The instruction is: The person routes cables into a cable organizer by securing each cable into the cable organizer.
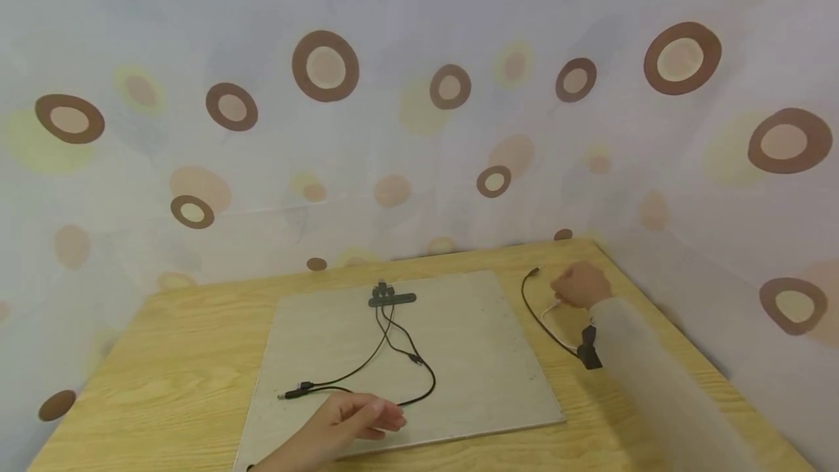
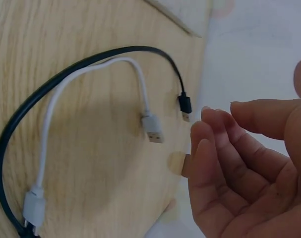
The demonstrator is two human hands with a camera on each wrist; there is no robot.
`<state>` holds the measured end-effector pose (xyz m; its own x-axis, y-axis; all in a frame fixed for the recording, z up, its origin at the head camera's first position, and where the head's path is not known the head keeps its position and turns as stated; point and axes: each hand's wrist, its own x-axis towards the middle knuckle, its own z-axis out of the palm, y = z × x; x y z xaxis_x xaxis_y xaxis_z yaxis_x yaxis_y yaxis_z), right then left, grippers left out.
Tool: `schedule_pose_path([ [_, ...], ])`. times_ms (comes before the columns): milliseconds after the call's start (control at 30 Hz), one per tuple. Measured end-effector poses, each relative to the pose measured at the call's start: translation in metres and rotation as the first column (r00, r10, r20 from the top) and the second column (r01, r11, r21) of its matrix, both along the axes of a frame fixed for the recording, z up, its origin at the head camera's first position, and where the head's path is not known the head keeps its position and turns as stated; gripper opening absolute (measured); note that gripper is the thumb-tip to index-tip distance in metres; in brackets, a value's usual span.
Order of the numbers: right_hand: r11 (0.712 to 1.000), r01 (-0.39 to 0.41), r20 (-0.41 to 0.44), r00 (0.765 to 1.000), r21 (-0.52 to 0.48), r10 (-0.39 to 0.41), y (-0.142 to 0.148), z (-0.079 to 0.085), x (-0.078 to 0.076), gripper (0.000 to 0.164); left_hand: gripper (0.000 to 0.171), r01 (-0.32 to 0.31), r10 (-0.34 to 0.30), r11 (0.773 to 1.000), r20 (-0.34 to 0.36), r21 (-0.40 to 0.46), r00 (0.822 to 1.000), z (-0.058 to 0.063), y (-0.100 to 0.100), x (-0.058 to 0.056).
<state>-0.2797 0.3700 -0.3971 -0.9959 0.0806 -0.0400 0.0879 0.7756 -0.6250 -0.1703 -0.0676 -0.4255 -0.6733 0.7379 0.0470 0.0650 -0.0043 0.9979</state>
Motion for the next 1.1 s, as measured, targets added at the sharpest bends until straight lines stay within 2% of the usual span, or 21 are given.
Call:
schedule_pose_path([
  [100, 0.997, 0.015, 0.036, 0.999, 0.075, -0.017, -0.003, -0.007, -0.001, 0.028, 0.039, 0.016, -0.015, 1.0, 0.014, -0.001, 1.0, -0.001, 0.001, 0.004],
  [233, 0.993, 0.073, 0.134, 0.987, 0.091, -0.085, 0.002, -0.016, -0.008, 0.028, 0.04, 0.019, -0.019, 1.0, 0.029, 0.009, 0.999, -0.007, 0.005, 0.004],
  [333, 0.987, 0.117, 0.169, 0.976, 0.112, -0.135, 0.006, -0.023, -0.011, 0.028, 0.04, 0.022, -0.022, 1.0, 0.033, 0.012, 0.999, -0.011, 0.006, 0.005],
  [400, 0.984, 0.147, 0.183, 0.969, 0.106, -0.164, 0.008, -0.029, -0.013, 0.034, 0.04, 0.025, -0.025, 1.0, 0.026, 0.012, 0.999, -0.011, 0.007, 0.005],
  [467, 0.982, 0.163, 0.197, 0.964, 0.091, -0.178, 0.009, -0.035, -0.014, 0.048, 0.04, 0.023, -0.023, 1.0, 0.017, 0.01, 1.0, -0.011, 0.007, 0.006],
  [567, 0.982, 0.187, 0.215, 0.958, 0.03, -0.189, 0.007, -0.041, -0.016, 0.059, 0.04, 0.013, -0.013, 1.0, 0.002, -0.006, 1.0, -0.01, 0.005, 0.006],
  [633, 0.981, 0.194, 0.216, 0.958, 0.003, -0.19, 0.005, -0.044, -0.017, 0.057, 0.04, 0.011, -0.011, 1.0, -0.003, -0.012, 1.0, -0.01, 0.005, 0.007],
  [700, 0.979, 0.203, 0.219, 0.956, -0.011, -0.196, 0.004, -0.045, -0.016, 0.048, 0.04, 0.011, -0.012, 1.0, -0.003, -0.014, 1.0, -0.011, 0.005, 0.007],
  [900, 0.977, 0.207, 0.217, 0.953, 0.046, -0.213, 0.005, -0.045, -0.017, 0.028, 0.039, 0.0, -0.001, 1.0, -0.02, -0.018, 1.0, -0.012, 0.006, 0.007],
  [1100, 0.977, 0.214, 0.226, 0.951, 0.002, -0.209, 0.002, -0.043, -0.018, 0.022, 0.039, -0.008, 0.008, 1.0, -0.029, -0.021, 1.0, -0.01, 0.006, 0.006],
])
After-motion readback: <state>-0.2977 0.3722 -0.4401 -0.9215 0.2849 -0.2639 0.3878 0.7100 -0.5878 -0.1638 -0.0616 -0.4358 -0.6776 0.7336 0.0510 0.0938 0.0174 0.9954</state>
